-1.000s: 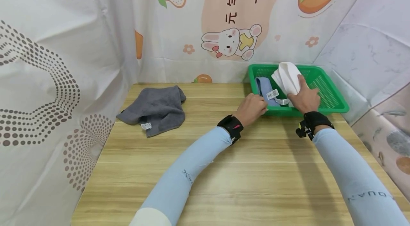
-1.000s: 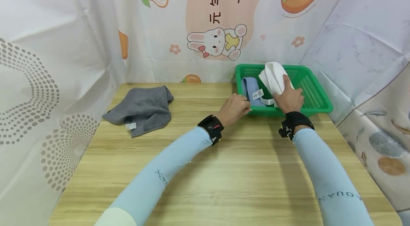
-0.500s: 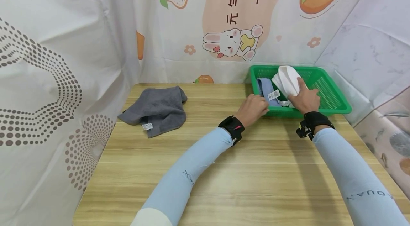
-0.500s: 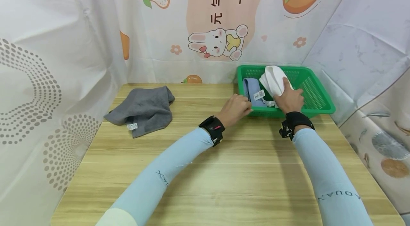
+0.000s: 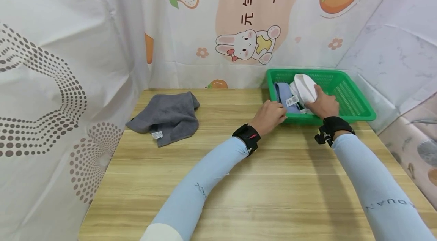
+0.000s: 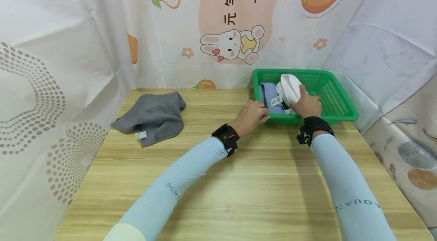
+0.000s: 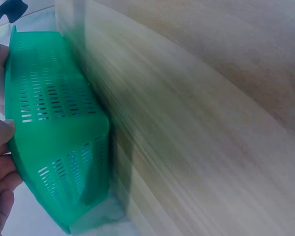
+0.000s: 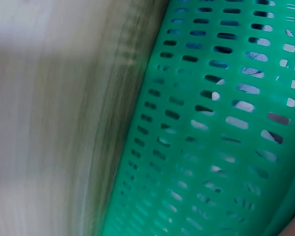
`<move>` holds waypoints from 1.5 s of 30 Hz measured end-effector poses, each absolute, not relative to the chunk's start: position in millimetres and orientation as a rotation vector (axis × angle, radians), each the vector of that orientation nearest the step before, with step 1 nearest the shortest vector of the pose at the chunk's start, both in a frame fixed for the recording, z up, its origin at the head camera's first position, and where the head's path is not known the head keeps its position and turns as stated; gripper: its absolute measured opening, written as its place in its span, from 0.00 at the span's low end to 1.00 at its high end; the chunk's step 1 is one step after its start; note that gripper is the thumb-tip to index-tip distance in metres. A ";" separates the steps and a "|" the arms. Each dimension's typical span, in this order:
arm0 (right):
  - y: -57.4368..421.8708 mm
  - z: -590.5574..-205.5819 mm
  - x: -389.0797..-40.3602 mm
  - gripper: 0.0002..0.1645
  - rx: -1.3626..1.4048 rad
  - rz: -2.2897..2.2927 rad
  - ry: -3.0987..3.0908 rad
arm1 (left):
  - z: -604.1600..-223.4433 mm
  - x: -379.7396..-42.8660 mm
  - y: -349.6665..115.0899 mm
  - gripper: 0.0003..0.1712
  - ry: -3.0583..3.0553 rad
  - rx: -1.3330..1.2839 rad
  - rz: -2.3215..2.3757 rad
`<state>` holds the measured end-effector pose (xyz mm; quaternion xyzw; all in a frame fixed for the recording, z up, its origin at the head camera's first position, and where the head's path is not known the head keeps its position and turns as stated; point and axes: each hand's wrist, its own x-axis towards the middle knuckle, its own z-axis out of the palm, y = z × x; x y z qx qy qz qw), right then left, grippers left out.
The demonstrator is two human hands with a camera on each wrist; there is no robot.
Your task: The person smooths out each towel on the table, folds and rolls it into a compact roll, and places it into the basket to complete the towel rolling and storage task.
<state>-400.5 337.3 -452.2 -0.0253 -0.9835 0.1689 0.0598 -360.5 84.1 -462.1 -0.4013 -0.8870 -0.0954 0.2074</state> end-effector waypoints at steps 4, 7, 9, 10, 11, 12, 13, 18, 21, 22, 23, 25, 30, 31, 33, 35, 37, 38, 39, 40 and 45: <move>338.4 -453.9 -401.4 0.53 -0.043 0.515 -2.986 | -462.5 -360.2 84.5 0.09 -2.463 -1.111 -0.276; 339.9 -455.8 -401.0 0.53 -0.041 0.505 -2.997 | -463.3 -359.4 86.0 0.10 -2.465 -1.116 -0.270; 340.2 -456.3 -400.3 0.53 -0.037 0.501 -3.009 | -464.2 -358.8 86.7 0.10 -2.468 -1.119 -0.267; 340.5 -456.6 -400.3 0.53 -0.034 0.500 -3.016 | -464.7 -358.5 87.0 0.10 -2.468 -1.120 -0.265; 340.6 -456.5 -400.1 0.53 -0.032 0.499 -3.023 | -464.5 -358.1 87.0 0.10 -2.468 -1.121 -0.269; 340.4 -455.9 -399.8 0.53 -0.027 0.504 -3.028 | -464.6 -358.0 87.1 0.10 -2.466 -1.121 -0.273; 340.3 -455.1 -399.6 0.54 -0.020 0.506 -3.034 | -464.7 -358.0 87.1 0.10 -2.461 -1.120 -0.277; 340.6 -450.6 -401.3 0.53 0.014 0.505 -3.078 | -464.3 -359.2 87.3 0.09 -2.438 -1.113 -0.292; 341.1 -448.4 -403.6 0.51 0.040 0.484 -3.125 | -464.3 -359.8 87.6 0.10 -2.432 -1.109 -0.294; 340.8 -447.1 -404.0 0.51 0.046 0.480 -3.146 | -464.5 -360.2 87.7 0.10 -2.430 -1.108 -0.291; 340.3 -445.9 -404.3 0.51 0.049 0.480 -3.165 | -464.4 -360.5 87.8 0.10 -2.428 -1.109 -0.295; 337.9 -441.6 -404.1 0.52 0.064 0.475 -3.204 | -463.7 -361.0 87.3 0.09 -2.422 -1.108 -0.306; 326.6 -428.3 -402.6 0.51 0.105 0.445 -3.348 | -461.6 -361.7 85.3 0.08 -2.415 -1.092 -0.324; 324.4 -426.6 -402.3 0.51 0.118 0.436 -3.381 | -461.6 -361.5 85.0 0.08 -2.420 -1.089 -0.323; 320.7 -424.8 -401.7 0.51 0.134 0.424 -3.443 | -462.2 -361.3 85.1 0.09 -2.430 -1.086 -0.313; 318.6 -424.6 -401.3 0.51 0.136 0.427 -3.486 | -462.8 -361.1 85.5 0.09 -2.436 -1.092 -0.316; 317.8 -425.9 -401.6 0.52 0.150 0.453 -3.512 | -463.5 -361.0 85.8 0.09 -2.442 -1.091 -0.321; 317.6 -426.9 -401.8 0.52 0.155 0.475 -3.516 | -464.0 -361.1 86.0 0.09 -2.445 -1.088 -0.320; 317.4 -428.1 -402.3 0.51 0.167 0.502 -3.514 | -464.5 -361.1 86.0 0.09 -2.449 -1.084 -0.319; 317.4 -429.5 -402.7 0.50 0.181 0.523 -3.509 | -464.7 -360.8 85.8 0.09 -2.455 -1.079 -0.318; 317.2 -434.8 -404.7 0.43 0.288 0.496 -3.420 | -463.6 -361.6 83.3 0.10 -2.468 -1.084 -0.297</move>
